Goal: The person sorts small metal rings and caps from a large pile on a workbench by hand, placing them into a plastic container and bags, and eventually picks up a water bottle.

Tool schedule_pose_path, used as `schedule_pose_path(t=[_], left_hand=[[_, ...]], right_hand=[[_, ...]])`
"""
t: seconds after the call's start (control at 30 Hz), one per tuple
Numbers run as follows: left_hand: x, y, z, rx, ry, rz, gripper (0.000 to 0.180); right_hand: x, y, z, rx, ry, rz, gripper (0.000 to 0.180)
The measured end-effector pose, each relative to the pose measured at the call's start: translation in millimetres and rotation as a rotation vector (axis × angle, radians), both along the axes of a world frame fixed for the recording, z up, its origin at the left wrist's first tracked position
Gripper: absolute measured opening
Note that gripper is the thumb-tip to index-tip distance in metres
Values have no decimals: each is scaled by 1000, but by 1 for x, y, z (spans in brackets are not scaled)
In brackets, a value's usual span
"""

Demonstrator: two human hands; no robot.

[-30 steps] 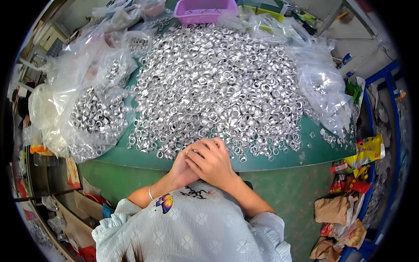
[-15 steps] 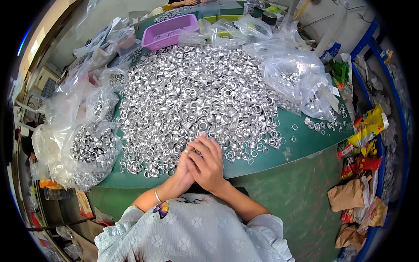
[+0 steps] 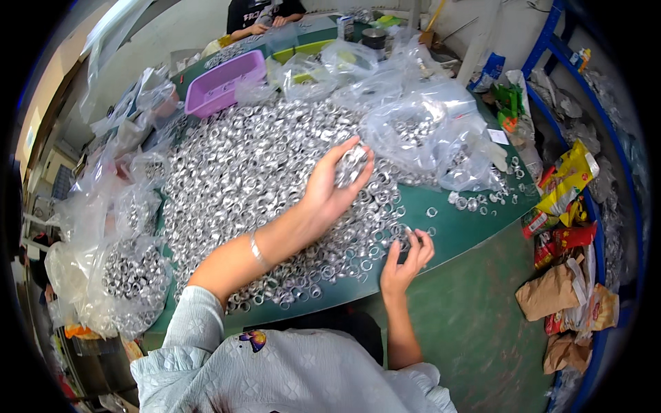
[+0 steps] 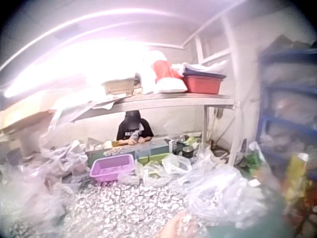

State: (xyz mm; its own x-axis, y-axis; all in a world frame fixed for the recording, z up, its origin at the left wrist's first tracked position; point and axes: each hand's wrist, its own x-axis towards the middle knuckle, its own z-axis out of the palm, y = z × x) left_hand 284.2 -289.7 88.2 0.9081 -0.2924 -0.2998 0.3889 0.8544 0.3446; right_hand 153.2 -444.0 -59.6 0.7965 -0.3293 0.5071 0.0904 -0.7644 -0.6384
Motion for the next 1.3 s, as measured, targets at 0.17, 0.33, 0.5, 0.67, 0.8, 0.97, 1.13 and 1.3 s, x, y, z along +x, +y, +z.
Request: schedule_pose_path(t=[0.17,0.33,0.5,0.67,0.8,0.97,1.13,1.3], left_hand=[[102,-70,-7,186,-53,79,33],[116,-93,1,328,-120,-83,47],[61,-54,52,568,-350,-195,39],[-84,51,155,730,-1275,-867,33],[-196,115,192,704,-1921,-796,29],[-306,141,191,750,-1946,-543,36],[-370,161,191,851,-2024,-430,33],[-419,194,214,926,-2133,-416,29]], right_hand=[[11,5,7,-59,77,29,42],[13,2,0,-82,74,20,45],[12,1,-11,-54,96,34,45],[9,-1,-5,103,61,-17,41],[20,15,-29,32,41,84,33],[9,15,19,86,-85,29,37],[7,8,17,37,-119,-6,39],[20,18,8,-120,-217,-4,39]])
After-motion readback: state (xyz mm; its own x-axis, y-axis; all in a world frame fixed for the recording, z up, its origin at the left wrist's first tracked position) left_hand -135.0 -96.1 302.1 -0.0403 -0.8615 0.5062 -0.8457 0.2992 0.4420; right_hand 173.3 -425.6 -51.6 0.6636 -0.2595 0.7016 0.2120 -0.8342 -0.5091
